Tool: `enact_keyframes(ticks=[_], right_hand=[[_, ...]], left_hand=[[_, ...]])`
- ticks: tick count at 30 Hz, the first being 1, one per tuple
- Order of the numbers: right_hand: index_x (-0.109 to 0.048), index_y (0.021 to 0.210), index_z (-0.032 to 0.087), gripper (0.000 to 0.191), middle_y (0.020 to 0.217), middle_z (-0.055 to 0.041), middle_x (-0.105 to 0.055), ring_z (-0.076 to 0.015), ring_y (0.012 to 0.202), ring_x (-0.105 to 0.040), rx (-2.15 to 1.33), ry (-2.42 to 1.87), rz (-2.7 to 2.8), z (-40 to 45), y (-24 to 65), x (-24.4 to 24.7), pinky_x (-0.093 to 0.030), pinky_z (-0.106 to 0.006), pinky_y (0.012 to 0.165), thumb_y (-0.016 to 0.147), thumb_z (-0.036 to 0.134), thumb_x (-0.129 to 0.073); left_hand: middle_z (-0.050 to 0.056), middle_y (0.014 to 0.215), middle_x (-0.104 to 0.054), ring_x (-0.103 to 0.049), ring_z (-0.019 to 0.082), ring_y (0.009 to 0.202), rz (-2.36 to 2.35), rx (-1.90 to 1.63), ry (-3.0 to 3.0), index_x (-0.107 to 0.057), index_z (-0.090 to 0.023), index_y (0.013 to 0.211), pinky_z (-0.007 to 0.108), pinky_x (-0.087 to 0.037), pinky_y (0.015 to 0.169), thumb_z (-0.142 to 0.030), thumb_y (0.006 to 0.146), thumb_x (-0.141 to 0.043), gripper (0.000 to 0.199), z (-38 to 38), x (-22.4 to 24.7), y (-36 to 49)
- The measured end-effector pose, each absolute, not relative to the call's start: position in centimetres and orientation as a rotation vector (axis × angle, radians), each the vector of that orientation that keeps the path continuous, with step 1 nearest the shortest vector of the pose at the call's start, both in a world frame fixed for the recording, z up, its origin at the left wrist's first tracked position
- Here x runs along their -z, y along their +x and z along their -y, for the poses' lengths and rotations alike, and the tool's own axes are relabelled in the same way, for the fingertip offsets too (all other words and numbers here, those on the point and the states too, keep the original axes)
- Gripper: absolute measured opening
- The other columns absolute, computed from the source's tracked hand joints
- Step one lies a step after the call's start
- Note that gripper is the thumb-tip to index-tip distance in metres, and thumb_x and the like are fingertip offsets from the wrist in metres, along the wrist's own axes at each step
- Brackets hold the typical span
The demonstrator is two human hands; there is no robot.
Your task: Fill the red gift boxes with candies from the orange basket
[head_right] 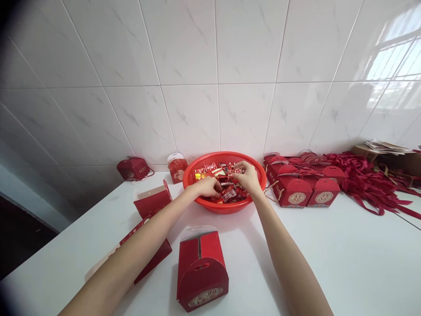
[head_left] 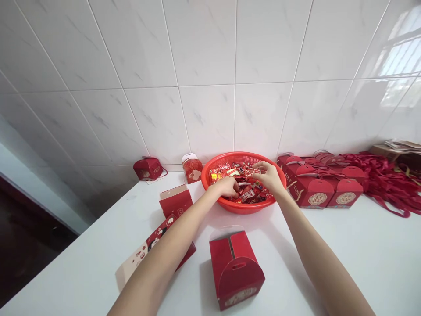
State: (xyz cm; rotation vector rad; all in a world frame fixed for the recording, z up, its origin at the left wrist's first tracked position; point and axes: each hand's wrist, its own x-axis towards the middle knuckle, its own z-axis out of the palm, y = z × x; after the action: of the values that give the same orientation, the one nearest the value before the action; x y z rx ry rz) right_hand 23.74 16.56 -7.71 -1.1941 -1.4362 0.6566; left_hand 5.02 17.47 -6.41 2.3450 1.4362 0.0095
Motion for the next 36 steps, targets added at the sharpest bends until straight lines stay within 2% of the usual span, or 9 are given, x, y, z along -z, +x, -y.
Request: enact_keyframes(ticks=[7,11,15,18,22,26,28,32,36], right_hand=[[-0.061,0.091,0.019,0.036,0.078,0.0003,-0.063,-0.0165,0.067,-0.057,-0.675,-1.212,1.404,-16.7,23.8,8.1,-0.046,-0.029,0.059,0.056,0.022,-0.061],[-0.059,0.088,0.019,0.033,0.087,-0.0043,-0.067,-0.0194,0.077,-0.062,-0.668,-1.181,1.407,-16.7,23.8,7.9,-0.048,-0.03,0.063,0.056,0.025,-0.06],[-0.061,0.08,0.019,0.026,0.087,-0.0065,-0.07,-0.0221,0.083,-0.064,-0.66,-1.181,1.434,-16.9,23.8,7.9,-0.05,-0.031,0.067,0.055,0.025,-0.06],[-0.062,0.077,0.019,0.022,0.084,-0.0063,-0.071,-0.0226,0.081,-0.065,-0.68,-1.188,1.441,-16.8,23.7,7.7,-0.05,-0.032,0.067,0.056,0.025,-0.061],[-0.064,0.078,0.018,0.023,0.077,-0.0047,-0.07,-0.0211,0.074,-0.064,-0.687,-1.225,1.409,-16.4,23.5,7.4,-0.048,-0.031,0.064,0.056,0.024,-0.06],[-0.065,0.076,0.018,0.023,0.071,-0.0032,-0.067,-0.0193,0.067,-0.06,-0.705,-1.246,1.39,-16.2,23.4,7.2,-0.044,-0.03,0.06,0.056,0.028,-0.062],[-0.065,0.076,0.019,0.023,0.07,-0.0033,-0.067,-0.0186,0.065,-0.058,-0.708,-1.247,1.399,-16.2,23.4,7.2,-0.042,-0.029,0.058,0.058,0.032,-0.063],[-0.063,0.069,0.019,0.023,0.063,-0.0018,-0.061,-0.0162,0.059,-0.051,-0.661,-1.233,1.458,-16.2,23.4,7.3,-0.037,-0.028,0.054,0.063,0.041,-0.062],[-0.056,0.06,0.02,0.024,0.055,0.0015,-0.05,-0.0134,0.054,-0.043,-0.625,-1.218,1.492,-16.1,23.5,7.4,-0.032,-0.028,0.053,0.067,0.043,-0.061]], left_hand=[[0.011,0.086,-0.074,-0.068,0.027,0.081,-1.554,0.317,2.488,-0.076,-0.016,0.086,0.031,-0.051,0.071,-0.042,0.065,-0.073,0.034,-17.1,6.0,5.5],[0.007,0.099,-0.075,-0.067,0.026,0.09,-1.313,0.176,2.469,-0.077,-0.021,0.091,0.029,-0.049,0.076,-0.032,0.065,-0.071,0.028,-17.3,6.3,5.0],[0.002,0.116,-0.072,-0.063,0.025,0.104,-1.134,0.06,2.417,-0.075,-0.027,0.106,0.028,-0.047,0.086,-0.031,0.065,-0.069,0.041,-17.5,6.5,4.7],[0.003,0.108,-0.072,-0.064,0.024,0.099,-1.086,0.121,2.371,-0.074,-0.024,0.104,0.027,-0.046,0.082,-0.032,0.067,-0.069,0.038,-17.8,6.7,4.9],[0.0,0.085,-0.07,-0.061,0.019,0.077,-1.011,0.171,2.338,-0.07,-0.021,0.086,0.024,-0.043,0.065,-0.027,0.064,-0.067,0.022,-18.2,7.1,5.0],[-0.002,0.071,-0.065,-0.057,0.017,0.067,-0.993,0.226,2.311,-0.066,-0.019,0.077,0.025,-0.04,0.059,-0.024,0.065,-0.064,0.013,-18.3,7.3,4.8],[-0.003,0.071,-0.066,-0.057,0.017,0.066,-0.97,0.201,2.3,-0.066,-0.019,0.076,0.025,-0.04,0.06,-0.024,0.065,-0.065,0.012,-18.2,7.3,4.7],[-0.002,0.083,-0.071,-0.062,0.018,0.076,-0.903,0.103,2.316,-0.068,-0.02,0.081,0.023,-0.042,0.065,-0.021,0.064,-0.067,0.016,-18.0,7.3,4.8],[-0.001,0.073,-0.065,-0.058,0.018,0.068,-0.944,0.071,2.447,-0.065,-0.02,0.077,0.024,-0.039,0.06,-0.018,0.065,-0.068,0.012,-17.6,7.3,5.3]])
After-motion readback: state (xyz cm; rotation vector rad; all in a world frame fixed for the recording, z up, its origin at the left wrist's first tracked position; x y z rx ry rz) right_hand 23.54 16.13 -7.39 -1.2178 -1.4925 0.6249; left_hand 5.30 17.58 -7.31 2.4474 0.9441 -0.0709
